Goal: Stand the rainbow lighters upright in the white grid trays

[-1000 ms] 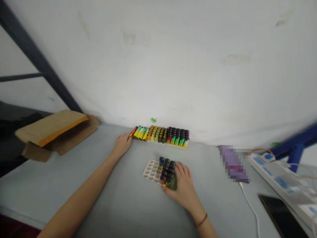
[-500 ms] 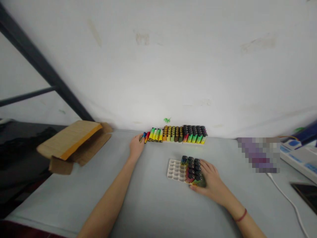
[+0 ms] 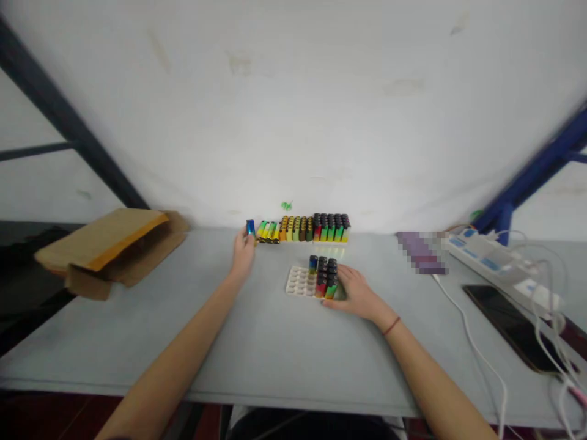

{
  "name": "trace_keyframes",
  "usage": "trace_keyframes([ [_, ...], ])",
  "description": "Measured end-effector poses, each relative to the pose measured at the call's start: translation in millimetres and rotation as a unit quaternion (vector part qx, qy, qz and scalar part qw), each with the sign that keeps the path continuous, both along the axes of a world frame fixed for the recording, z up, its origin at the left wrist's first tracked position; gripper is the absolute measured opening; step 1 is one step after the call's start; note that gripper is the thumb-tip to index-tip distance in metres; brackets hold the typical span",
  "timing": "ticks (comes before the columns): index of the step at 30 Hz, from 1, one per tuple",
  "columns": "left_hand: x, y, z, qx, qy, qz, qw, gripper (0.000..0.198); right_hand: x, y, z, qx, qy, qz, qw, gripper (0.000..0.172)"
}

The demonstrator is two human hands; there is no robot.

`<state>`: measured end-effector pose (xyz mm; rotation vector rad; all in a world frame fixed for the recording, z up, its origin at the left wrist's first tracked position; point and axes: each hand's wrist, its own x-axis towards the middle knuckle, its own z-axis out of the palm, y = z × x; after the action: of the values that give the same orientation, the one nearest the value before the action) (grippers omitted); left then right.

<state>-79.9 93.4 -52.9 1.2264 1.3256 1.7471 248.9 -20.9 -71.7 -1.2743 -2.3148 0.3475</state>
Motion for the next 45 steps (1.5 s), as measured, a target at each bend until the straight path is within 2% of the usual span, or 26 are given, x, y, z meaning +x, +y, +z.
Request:
trace_keyframes([
  [3, 35.3, -20.2, 6.0, -0.045, -0.132, -0.096, 0.986, 0.029, -2.4, 0.3, 11.6, -0.015, 0.029, 0.025, 0.999, 0.079],
  [5, 54.6, -36.6, 9.6, -0.085, -0.173, -0.155, 0.969, 0.027, -2.9, -0.2, 17.8, -0.021, 0.051, 0.036, 0.998, 0.078],
  [7, 66.9, -51.9, 12.2, -0.107, -0.178, -0.192, 0.959, 0.025, -2.6, -0.8, 21.7, -0.026, 0.063, 0.039, 0.997, 0.078],
  [11, 73.5, -72.2, 14.5, -0.121, -0.129, -0.236, 0.956, 0.035, -1.1, -1.0, 23.4, -0.027, 0.052, 0.034, 0.998, 0.079],
  [15, 72.8, -77.8, 15.9, -0.128, -0.135, -0.242, 0.952, 0.041, 0.3, 0.6, 21.1, -0.020, 0.045, 0.029, 0.998, 0.078],
  [19, 72.2, -74.3, 17.9, -0.168, -0.168, -0.249, 0.939, 0.037, 1.1, 1.8, 19.4, -0.014, 0.037, 0.021, 0.999, 0.079],
  [24, 70.9, -71.6, 18.7, -0.170, -0.135, -0.256, 0.942, 0.043, 1.6, 2.2, 19.0, -0.008, 0.011, 0.001, 1.000, 0.078],
  [28, 71.0, -73.5, 19.2, -0.194, -0.145, -0.291, 0.925, 0.048, 2.6, 3.2, 13.2, 0.000, -0.002, -0.017, 1.000, 0.084],
  [36, 65.0, -73.5, 20.7, -0.255, -0.187, -0.318, 0.894, 0.050, -0.5, 5.8, 2.8, 0.031, -0.060, -0.045, 0.997, 0.090],
  [45, 66.6, -78.4, 23.0, -0.226, -0.206, -0.268, 0.913, 0.045, -2.4, 6.4, 1.8, 0.037, -0.049, -0.047, 0.997, 0.085],
])
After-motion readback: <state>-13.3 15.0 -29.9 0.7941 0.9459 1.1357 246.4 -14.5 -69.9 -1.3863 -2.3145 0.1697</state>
